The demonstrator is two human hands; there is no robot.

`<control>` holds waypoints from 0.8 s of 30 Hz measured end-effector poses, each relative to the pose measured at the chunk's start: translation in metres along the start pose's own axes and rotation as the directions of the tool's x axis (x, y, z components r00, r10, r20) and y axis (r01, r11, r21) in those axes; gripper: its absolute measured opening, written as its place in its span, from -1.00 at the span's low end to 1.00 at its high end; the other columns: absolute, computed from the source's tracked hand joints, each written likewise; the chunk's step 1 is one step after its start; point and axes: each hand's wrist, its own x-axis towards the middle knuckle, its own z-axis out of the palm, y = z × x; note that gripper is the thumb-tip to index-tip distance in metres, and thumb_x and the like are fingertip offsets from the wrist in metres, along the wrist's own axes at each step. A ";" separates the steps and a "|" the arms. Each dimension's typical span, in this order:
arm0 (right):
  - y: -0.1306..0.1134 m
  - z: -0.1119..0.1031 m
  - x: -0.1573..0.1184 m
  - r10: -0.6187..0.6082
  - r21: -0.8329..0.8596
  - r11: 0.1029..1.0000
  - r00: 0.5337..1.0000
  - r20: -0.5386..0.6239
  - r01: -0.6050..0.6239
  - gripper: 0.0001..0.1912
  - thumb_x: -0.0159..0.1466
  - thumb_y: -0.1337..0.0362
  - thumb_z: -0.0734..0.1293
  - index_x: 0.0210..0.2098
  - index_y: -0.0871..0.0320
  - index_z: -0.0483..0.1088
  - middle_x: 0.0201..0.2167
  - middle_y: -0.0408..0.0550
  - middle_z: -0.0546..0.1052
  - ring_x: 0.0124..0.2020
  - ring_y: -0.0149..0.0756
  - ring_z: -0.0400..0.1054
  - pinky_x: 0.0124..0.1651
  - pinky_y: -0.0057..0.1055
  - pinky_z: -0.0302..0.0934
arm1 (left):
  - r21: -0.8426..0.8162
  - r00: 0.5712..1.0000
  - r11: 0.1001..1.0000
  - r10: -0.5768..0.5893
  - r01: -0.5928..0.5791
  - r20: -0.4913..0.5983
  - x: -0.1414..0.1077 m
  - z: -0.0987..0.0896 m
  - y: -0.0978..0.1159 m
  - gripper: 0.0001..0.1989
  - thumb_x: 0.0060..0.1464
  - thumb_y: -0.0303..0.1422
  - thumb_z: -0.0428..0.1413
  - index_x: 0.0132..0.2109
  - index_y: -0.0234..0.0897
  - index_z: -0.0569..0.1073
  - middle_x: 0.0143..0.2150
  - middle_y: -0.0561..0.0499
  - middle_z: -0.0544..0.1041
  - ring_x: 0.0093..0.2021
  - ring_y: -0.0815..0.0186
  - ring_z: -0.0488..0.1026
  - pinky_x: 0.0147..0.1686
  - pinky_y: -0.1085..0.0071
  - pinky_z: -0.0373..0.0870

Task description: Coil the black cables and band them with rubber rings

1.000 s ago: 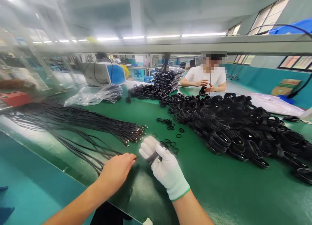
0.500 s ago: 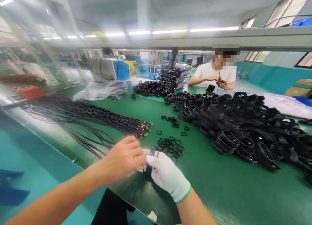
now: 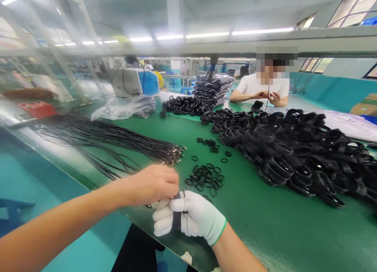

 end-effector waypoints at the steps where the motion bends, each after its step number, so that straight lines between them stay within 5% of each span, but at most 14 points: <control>1: 0.000 0.001 -0.001 0.007 0.020 1.000 1.000 0.006 -0.007 -0.70 0.12 0.32 0.38 -0.19 0.40 0.40 -0.36 0.10 0.52 -0.32 -0.17 0.46 -0.13 -0.07 0.28 | -0.092 0.998 0.995 -0.020 0.025 0.054 0.002 -0.004 -0.002 -0.85 0.08 -0.43 0.11 -0.46 -0.25 0.42 -0.41 0.09 0.44 -0.41 0.39 0.33 -0.44 0.48 0.17; 6: 0.002 0.006 -0.007 -0.009 0.074 0.997 1.000 -0.016 0.010 -0.66 0.07 0.25 0.44 -0.24 0.34 0.38 -0.41 0.03 0.52 -0.38 -0.23 0.45 -0.18 -0.16 0.27 | -0.628 0.979 0.751 -0.141 0.204 0.149 0.005 -0.004 -0.017 -0.94 0.01 -0.38 0.18 -0.37 -0.28 0.47 -0.45 0.14 0.46 -0.42 0.44 0.38 -0.46 0.58 0.22; 13: 0.007 -0.004 -0.007 -0.041 0.114 0.992 0.998 -0.042 0.046 -0.65 0.01 0.26 0.48 -0.31 0.26 0.31 -0.49 -0.12 0.47 -0.44 -0.33 0.39 -0.06 -0.01 0.20 | -0.818 0.912 0.483 -0.393 0.313 0.117 -0.007 0.022 -0.004 -0.88 0.00 -0.35 0.14 -0.35 -0.33 0.42 -0.47 0.13 0.41 -0.46 0.46 0.31 -0.49 0.59 0.22; 17: 0.003 0.001 -0.002 -0.055 -0.008 0.998 0.998 -0.019 0.054 -0.62 0.02 0.20 0.47 -0.28 0.31 0.36 -0.48 -0.03 0.49 -0.42 -0.22 0.44 -0.09 0.04 0.23 | -0.694 0.916 0.666 -0.401 0.274 -0.023 -0.015 0.016 0.010 -0.91 0.11 -0.44 0.02 -0.26 -0.28 0.42 -0.37 0.11 0.43 -0.39 0.45 0.34 -0.40 0.58 0.27; 21: -0.003 0.013 -0.004 -0.058 -0.256 0.965 0.998 0.007 0.058 -0.59 0.07 0.18 0.44 -0.18 0.36 0.44 -0.35 0.14 0.54 -0.29 -0.10 0.46 -0.04 0.06 0.21 | -0.171 0.941 0.949 -0.294 0.266 -0.168 -0.031 0.013 0.027 -0.84 0.13 -0.52 -0.04 -0.35 -0.29 0.41 -0.39 0.04 0.41 -0.43 0.39 0.34 -0.42 0.49 0.28; 24: -0.013 0.019 -0.016 -0.157 -0.389 0.910 0.987 -0.009 0.142 -0.55 0.11 0.18 0.41 -0.06 0.29 0.43 -0.13 0.19 0.51 -0.11 -0.08 0.41 0.10 -0.01 0.11 | 0.093 0.897 0.951 -0.241 0.294 -0.369 -0.068 0.028 0.035 -0.81 0.16 -0.52 -0.07 -0.34 -0.27 0.41 -0.40 0.02 0.43 -0.41 0.34 0.37 -0.40 0.43 0.31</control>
